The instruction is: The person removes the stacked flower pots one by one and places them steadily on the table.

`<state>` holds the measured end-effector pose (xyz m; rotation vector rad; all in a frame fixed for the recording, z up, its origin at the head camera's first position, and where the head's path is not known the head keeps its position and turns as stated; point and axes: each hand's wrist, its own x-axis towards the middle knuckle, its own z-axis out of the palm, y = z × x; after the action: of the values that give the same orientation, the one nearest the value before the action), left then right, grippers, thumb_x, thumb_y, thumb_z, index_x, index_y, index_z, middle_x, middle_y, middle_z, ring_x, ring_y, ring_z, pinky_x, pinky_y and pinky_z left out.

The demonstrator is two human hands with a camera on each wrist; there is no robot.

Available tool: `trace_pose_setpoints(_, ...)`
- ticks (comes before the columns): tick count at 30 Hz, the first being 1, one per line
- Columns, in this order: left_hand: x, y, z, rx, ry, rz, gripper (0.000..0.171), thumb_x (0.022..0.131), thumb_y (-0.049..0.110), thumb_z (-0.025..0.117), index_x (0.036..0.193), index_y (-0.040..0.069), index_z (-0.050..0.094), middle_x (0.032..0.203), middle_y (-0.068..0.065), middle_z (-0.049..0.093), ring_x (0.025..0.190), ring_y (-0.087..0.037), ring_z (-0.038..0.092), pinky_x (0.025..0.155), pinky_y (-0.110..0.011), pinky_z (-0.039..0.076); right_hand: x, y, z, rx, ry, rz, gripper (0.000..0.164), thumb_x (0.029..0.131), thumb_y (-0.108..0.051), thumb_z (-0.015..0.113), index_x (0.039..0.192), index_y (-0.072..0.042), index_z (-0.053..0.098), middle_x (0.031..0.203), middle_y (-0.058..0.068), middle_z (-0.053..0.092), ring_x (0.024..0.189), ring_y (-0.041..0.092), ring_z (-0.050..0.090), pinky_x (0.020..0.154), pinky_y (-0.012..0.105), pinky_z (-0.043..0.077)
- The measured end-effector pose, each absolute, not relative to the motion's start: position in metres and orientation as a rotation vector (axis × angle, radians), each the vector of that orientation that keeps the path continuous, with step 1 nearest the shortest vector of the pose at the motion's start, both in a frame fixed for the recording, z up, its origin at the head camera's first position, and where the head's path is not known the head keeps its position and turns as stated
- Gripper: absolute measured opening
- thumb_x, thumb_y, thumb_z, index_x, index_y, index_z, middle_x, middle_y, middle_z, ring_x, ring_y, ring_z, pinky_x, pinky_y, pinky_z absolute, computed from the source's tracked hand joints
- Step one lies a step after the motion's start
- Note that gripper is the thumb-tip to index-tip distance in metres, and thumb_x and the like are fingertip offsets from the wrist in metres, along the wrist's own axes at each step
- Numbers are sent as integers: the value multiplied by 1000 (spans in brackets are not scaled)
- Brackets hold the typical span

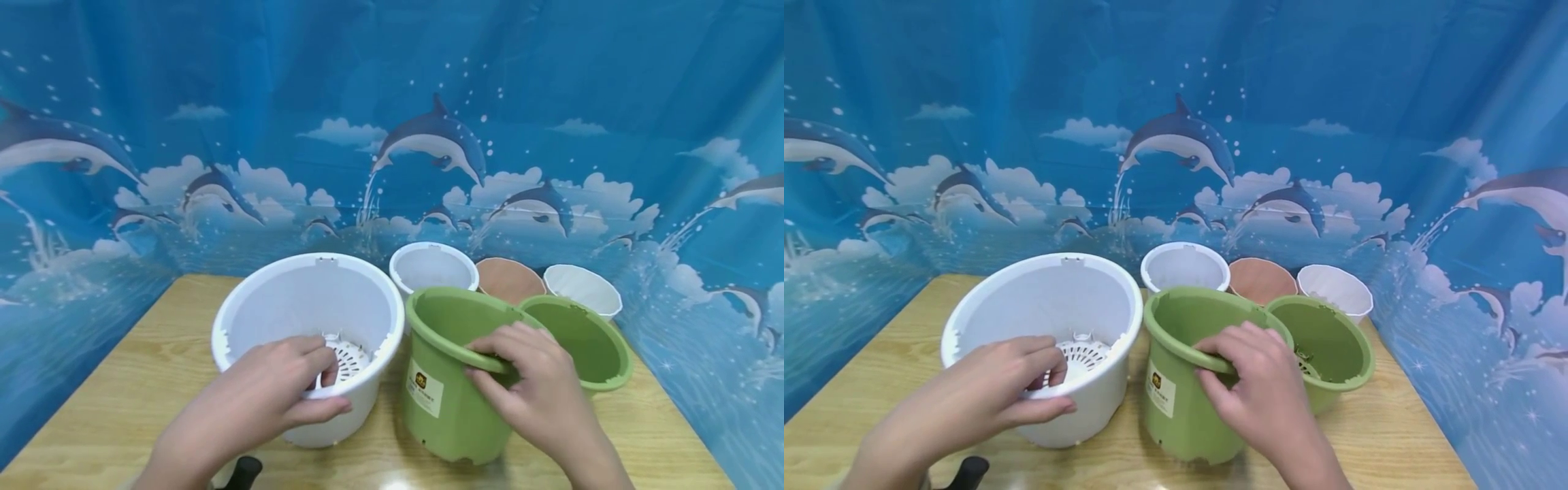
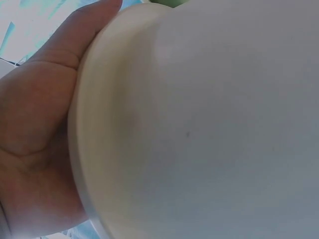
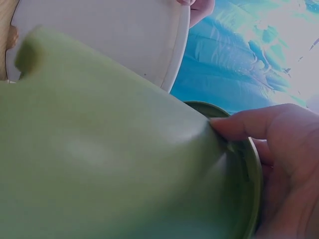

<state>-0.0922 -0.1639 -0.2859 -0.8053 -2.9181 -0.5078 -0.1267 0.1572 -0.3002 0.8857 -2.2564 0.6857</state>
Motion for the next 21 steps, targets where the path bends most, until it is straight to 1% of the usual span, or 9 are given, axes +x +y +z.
trace_pose_setpoints(3,-92,-164,-286,-810,-2918,-513,34,92,61,58,82,29,56,76,18,48,62,0,44,60,-22,40,-126,157,-301,902,-2298,644,33,70,-13,86,90,-33,70,81,-27,58,73,-2,46,73,22,34)
trace_pose_setpoints(5,-92,-164,-286,-813,-2915,-516,33,92,61,58,82,29,56,76,18,48,62,0,44,60,-22,40,-125,157,-302,918,-2320,607,32,69,-13,86,87,-34,69,79,-28,55,72,-3,44,71,22,36)
trace_pose_setpoints(7,-92,-164,-286,-816,-2912,-515,33,92,60,59,82,29,56,76,18,47,62,0,44,60,-22,40,-125,156,-303,937,-2332,585,32,68,-13,86,85,-34,68,78,-28,54,71,-3,44,68,23,38)
trace_pose_setpoints(11,-92,-163,-286,-812,-2913,-508,33,92,60,59,82,29,56,76,18,47,62,0,43,59,-22,40,-125,155,-305,978,-2385,582,36,66,-9,84,82,-34,63,77,-26,53,71,-4,45,64,21,43)
trace_pose_setpoints(14,-92,-163,-286,-811,-2916,-511,33,92,61,59,82,30,56,76,18,47,62,0,43,59,-22,40,-123,155,-305,1026,-2469,592,41,65,-6,82,82,-36,60,78,-25,52,72,-5,46,63,20,44)
trace_pose_setpoints(16,-92,-164,-286,-812,-2916,-519,33,92,60,59,82,30,56,76,18,47,62,0,43,59,-22,40,-122,155,-305,1058,-2536,583,43,64,-7,82,83,-37,57,77,-26,49,71,-5,46,63,21,43)
trace_pose_setpoints(21,-92,-164,-287,-820,-2913,-536,32,92,59,60,82,29,56,76,18,48,62,0,44,59,-22,40,-122,154,-305,1116,-2660,585,46,63,-8,81,85,-39,55,76,-26,49,69,-5,48,62,21,42)
